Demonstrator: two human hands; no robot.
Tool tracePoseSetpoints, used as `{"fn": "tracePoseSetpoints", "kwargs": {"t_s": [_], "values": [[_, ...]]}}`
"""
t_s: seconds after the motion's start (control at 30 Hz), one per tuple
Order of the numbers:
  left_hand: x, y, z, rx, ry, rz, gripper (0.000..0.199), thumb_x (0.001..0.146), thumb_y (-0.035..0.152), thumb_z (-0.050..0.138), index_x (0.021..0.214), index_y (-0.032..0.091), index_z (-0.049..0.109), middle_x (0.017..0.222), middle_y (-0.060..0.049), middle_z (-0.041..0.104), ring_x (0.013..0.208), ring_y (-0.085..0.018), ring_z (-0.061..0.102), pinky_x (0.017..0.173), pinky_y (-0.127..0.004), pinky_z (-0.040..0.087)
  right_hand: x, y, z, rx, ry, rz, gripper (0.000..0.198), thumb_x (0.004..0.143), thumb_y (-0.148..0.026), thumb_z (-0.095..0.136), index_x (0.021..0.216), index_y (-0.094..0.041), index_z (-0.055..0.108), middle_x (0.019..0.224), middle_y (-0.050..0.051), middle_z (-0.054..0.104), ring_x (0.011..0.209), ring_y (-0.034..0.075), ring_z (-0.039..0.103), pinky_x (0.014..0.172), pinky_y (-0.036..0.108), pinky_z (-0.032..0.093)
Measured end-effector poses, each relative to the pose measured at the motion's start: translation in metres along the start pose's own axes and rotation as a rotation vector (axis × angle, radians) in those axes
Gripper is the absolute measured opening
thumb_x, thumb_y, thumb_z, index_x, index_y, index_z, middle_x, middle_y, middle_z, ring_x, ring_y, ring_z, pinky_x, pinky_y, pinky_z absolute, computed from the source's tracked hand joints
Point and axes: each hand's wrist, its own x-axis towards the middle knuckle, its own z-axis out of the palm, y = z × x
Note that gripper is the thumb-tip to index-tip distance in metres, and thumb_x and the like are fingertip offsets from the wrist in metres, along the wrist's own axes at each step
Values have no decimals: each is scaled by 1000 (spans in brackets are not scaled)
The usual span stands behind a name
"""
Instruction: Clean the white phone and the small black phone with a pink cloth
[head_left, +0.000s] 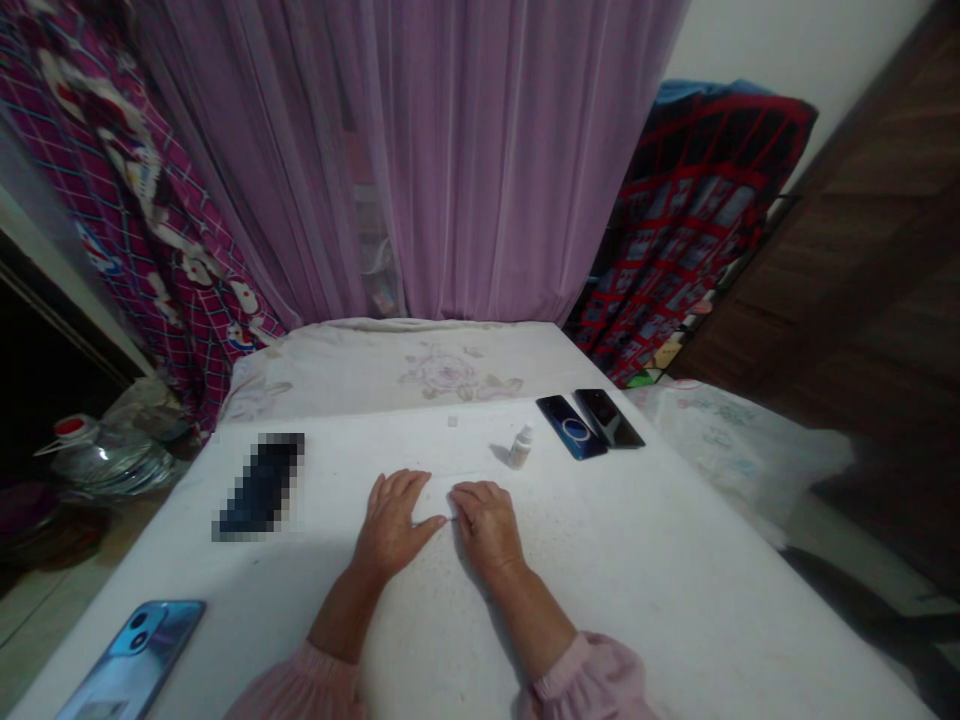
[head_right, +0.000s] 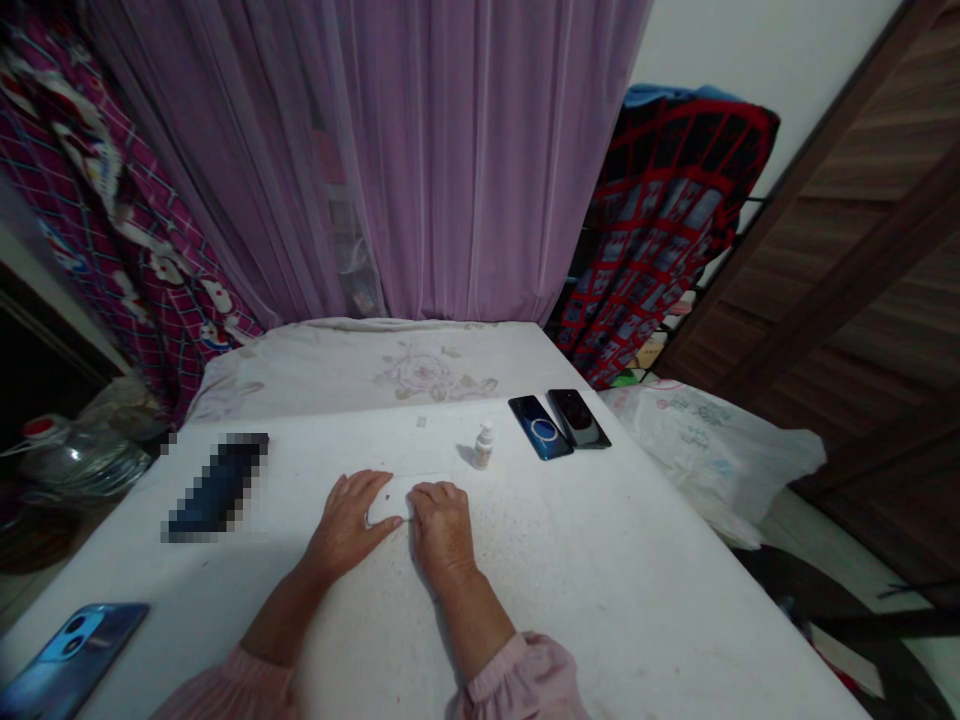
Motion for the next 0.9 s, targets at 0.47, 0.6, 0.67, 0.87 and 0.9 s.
{"fn": "tracePoseSetpoints", "kwargs": {"t_s": [0.47, 0.6, 0.67, 0.87, 0.9], "values": [[-1, -1, 1, 6, 1, -19, 52, 81, 40, 67, 130, 25, 56, 130, -8, 63, 129, -31, 50, 115, -56, 27, -3, 27, -10, -89, 83, 164, 24, 85, -9, 57, 95, -22, 74, 104, 5, 74, 92, 20, 62, 81, 32, 41], [-1, -1, 2, 7, 2, -17, 53, 81, 41, 67, 131, 25, 55, 130, -8, 62, 129, -30, 49, 115, -55, 26, -6, 26, -9, -97, 84, 140, 24, 85, -9, 56, 96, -21, 74, 102, 6, 73, 91, 21, 62, 80, 32, 42], [-1, -1, 2, 10, 3, -19, 53, 81, 42, 67, 130, 25, 56, 130, -8, 63, 129, -31, 49, 115, -56, 26, -8, 22, -9, -89, 87, 107, 24, 84, -9, 56, 96, -21, 74, 102, 6, 73, 90, 21, 61, 80, 32, 42], [0, -1, 0, 9, -4, -20, 53, 81, 42, 67, 130, 25, 56, 130, -8, 63, 129, -32, 49, 114, -56, 28, -2, 13, -5, -82, 67, 97, 25, 83, -8, 58, 95, -22, 74, 102, 5, 74, 92, 21, 60, 80, 33, 40], [0, 0, 0, 8, -7, -21, 53, 81, 42, 67, 130, 25, 56, 130, -8, 63, 129, -32, 49, 115, -56, 28, 0, 13, -5, -87, 65, 113, 25, 83, -7, 58, 95, -22, 74, 102, 5, 74, 92, 21, 59, 81, 33, 40]]}}
